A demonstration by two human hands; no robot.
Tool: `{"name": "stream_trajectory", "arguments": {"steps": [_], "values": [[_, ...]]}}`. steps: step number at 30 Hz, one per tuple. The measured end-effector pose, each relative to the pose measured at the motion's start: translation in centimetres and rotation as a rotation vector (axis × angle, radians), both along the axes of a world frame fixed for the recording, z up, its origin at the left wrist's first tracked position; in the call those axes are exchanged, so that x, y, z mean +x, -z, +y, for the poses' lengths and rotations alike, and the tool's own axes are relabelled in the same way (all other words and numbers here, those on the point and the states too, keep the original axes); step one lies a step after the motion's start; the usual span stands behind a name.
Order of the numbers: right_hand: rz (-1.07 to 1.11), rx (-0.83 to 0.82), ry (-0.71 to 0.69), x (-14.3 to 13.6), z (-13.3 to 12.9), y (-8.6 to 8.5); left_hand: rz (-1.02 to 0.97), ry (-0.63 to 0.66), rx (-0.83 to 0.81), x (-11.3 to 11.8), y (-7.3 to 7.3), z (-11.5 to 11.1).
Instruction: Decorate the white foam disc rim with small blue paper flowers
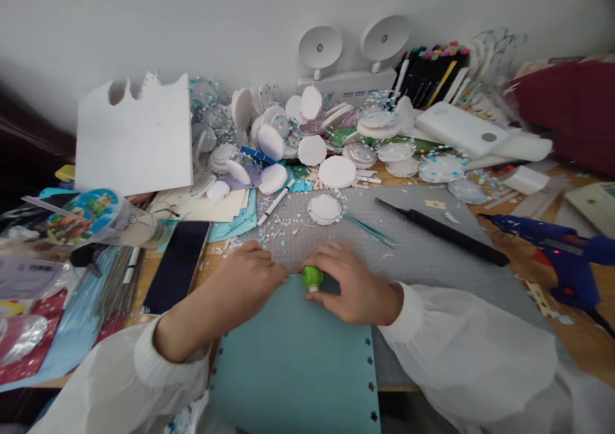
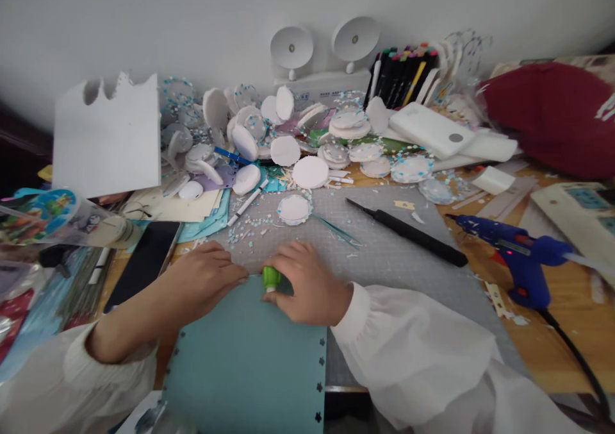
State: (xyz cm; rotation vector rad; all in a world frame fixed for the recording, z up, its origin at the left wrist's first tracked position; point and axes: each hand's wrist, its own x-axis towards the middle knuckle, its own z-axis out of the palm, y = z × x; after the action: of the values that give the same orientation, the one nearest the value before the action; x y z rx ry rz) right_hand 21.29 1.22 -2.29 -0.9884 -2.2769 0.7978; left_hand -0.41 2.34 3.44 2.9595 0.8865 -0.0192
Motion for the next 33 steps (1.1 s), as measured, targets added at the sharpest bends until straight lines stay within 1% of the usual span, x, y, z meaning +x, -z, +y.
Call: {"name": "stream_trajectory", "arguments": {"steps": [4, 9, 11, 14, 17, 19, 22, 26, 30, 33], "values": [[0.028, -0.001, 0.008, 0.0, -0.1, 0.1, -0.043, 0.006, 0.031, -0.4, 0.0, -0.1], [0.033, 0.034, 0.006, 0.0, -0.1, -0.1, -0.002, -0.028, 0.024, -0.2, -0.4, -0.1], [0.033, 0.055, 0.008, 0.0, -0.1, -0.2, 0.008, -0.05, 0.058, 0.3, -0.9, -0.5], [0.028, 0.075, 0.002, 0.0, -0.1, -0.3, -0.03, -0.108, 0.159, 1.6, -1.7, -1.7], [0.005, 0.089, -0.013, -0.1, -0.2, -0.4, -0.073, -0.132, 0.171, 2.9, -2.1, -2.6], [0.003, 0.1, -0.008, -0.1, -0.2, -0.4, -0.055, -0.15, 0.132, 3.5, -1.9, -2.5], [0.021, 0.129, 0.01, -0.1, -0.1, -0.4, -0.033, -0.17, 0.068, 3.6, -1.1, -1.7], [0.0, 0.147, 0.015, 0.1, 0.0, -0.5, -0.062, -0.131, 0.026, 3.2, -0.2, -0.8], [0.01, 0.162, -0.014, 0.0, -0.3, -0.5, -0.113, -0.097, -0.007, 2.7, 0.2, -1.0], [0.035, 0.191, -0.01, -0.1, -0.4, -0.4, -0.122, -0.099, -0.015, 2.6, 0.2, -1.1]]}}
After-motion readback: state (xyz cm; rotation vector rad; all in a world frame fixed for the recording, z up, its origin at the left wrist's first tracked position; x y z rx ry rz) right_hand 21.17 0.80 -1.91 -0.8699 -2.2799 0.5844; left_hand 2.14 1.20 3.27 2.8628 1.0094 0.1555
